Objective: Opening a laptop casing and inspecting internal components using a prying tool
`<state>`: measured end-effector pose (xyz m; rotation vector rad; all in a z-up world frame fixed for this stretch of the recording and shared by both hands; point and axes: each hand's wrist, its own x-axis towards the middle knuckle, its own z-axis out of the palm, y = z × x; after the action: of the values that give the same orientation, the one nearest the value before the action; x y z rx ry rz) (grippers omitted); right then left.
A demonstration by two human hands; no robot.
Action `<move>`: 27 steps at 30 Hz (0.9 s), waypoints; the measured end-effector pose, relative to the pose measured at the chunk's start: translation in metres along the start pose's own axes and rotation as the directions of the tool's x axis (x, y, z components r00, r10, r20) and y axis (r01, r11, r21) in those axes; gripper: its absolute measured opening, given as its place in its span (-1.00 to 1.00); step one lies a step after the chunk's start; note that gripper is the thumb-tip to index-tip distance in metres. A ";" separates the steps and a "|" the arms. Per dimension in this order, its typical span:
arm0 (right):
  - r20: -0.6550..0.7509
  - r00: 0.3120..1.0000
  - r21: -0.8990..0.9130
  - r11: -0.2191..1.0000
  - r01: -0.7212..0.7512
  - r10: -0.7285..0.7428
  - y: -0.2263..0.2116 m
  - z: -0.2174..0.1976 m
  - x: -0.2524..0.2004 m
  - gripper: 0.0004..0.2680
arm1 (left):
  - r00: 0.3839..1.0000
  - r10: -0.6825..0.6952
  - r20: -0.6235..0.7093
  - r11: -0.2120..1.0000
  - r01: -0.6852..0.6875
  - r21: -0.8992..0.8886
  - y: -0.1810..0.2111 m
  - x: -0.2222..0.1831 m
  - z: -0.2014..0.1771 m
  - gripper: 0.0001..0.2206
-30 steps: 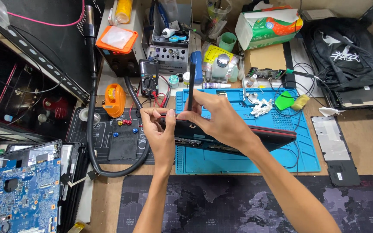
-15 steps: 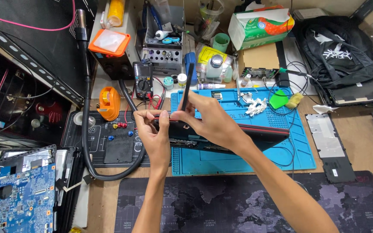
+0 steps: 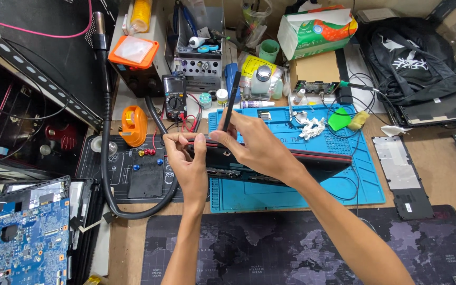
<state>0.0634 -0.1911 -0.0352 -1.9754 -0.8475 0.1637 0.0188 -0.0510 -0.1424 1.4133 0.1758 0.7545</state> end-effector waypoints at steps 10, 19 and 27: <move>-0.061 0.996 -0.008 0.997 0.070 -0.071 0.008 0.000 -0.006 -0.91 | 1.000 0.016 0.003 1.000 -0.016 0.012 -0.001 0.001 0.001 -0.69; -0.040 0.997 -0.002 0.997 0.073 -0.073 0.011 -0.003 -0.007 -0.90 | 1.000 0.009 0.007 0.999 -0.009 0.037 -0.003 0.001 -0.001 -0.69; -0.004 1.000 -0.035 0.999 0.011 -0.011 0.013 -0.021 -0.020 -0.91 | 1.000 0.012 0.015 0.999 -0.013 0.053 -0.001 0.000 -0.003 -0.70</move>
<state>0.0633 -0.2227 -0.0385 -2.0029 -0.8642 0.1394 0.0178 -0.0489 -0.1438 1.4708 0.1766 0.7545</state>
